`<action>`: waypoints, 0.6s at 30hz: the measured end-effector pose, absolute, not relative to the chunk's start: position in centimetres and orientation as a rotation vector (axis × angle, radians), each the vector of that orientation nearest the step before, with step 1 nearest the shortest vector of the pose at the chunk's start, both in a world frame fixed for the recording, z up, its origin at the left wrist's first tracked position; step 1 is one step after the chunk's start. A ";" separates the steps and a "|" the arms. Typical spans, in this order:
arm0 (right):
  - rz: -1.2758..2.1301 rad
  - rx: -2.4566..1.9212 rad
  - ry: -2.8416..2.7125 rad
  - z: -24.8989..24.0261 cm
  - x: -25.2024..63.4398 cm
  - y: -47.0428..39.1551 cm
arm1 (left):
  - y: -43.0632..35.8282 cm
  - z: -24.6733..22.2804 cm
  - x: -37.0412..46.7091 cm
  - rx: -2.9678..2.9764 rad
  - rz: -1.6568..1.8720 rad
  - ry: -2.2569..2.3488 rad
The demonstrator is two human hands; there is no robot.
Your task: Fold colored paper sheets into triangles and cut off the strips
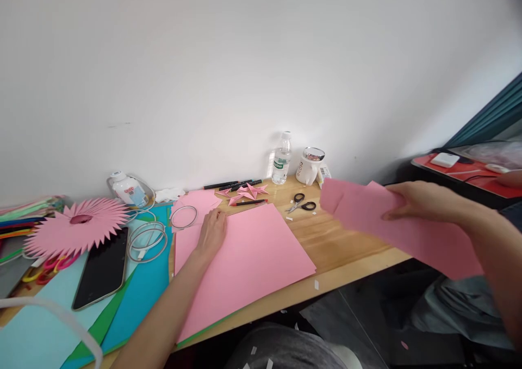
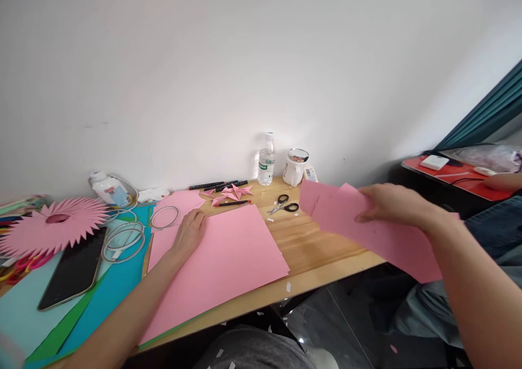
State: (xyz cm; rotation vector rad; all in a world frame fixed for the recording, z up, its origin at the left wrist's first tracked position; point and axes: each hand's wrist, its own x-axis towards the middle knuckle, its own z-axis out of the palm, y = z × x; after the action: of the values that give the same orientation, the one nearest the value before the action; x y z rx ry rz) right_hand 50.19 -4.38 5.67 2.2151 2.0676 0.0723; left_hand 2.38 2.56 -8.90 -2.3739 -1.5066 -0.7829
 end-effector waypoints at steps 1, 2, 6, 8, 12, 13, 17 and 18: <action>0.126 2.247 2.021 6.4 49.9 -4.6 | 2.6 -8.9 2.4 -2.378 -0.778 -1.506; 0.194 2.265 1.968 6.7 49.3 -4.7 | 2.6 -8.9 2.4 -2.380 -0.774 -1.506; 0.262 2.218 1.881 4.5 45.6 -4.6 | 2.4 -8.8 2.3 -2.385 -0.771 -1.504; 0.184 2.165 1.945 2.1 43.9 -4.3 | 2.3 -8.7 2.3 -2.389 -0.770 -1.498; 0.132 2.144 1.988 -0.6 42.7 -3.6 | 2.1 -8.5 2.3 -2.390 -0.760 -1.487; 0.124 2.145 1.991 -0.4 42.9 -3.4 | 2.0 -8.5 2.3 -2.387 -0.756 -1.488; 0.113 2.190 1.973 2.1 44.9 -2.5 | 2.0 -8.4 2.4 -2.373 -0.733 -1.501; 0.110 2.208 1.964 2.6 45.3 -2.3 | 2.0 -8.4 2.4 -2.372 -0.728 -1.504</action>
State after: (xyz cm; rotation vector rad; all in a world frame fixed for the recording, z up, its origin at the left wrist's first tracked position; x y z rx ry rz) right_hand 45.32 -2.34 2.60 2.2082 1.9643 0.1101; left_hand 2.38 2.04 -8.44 -2.3717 -1.5043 -0.7280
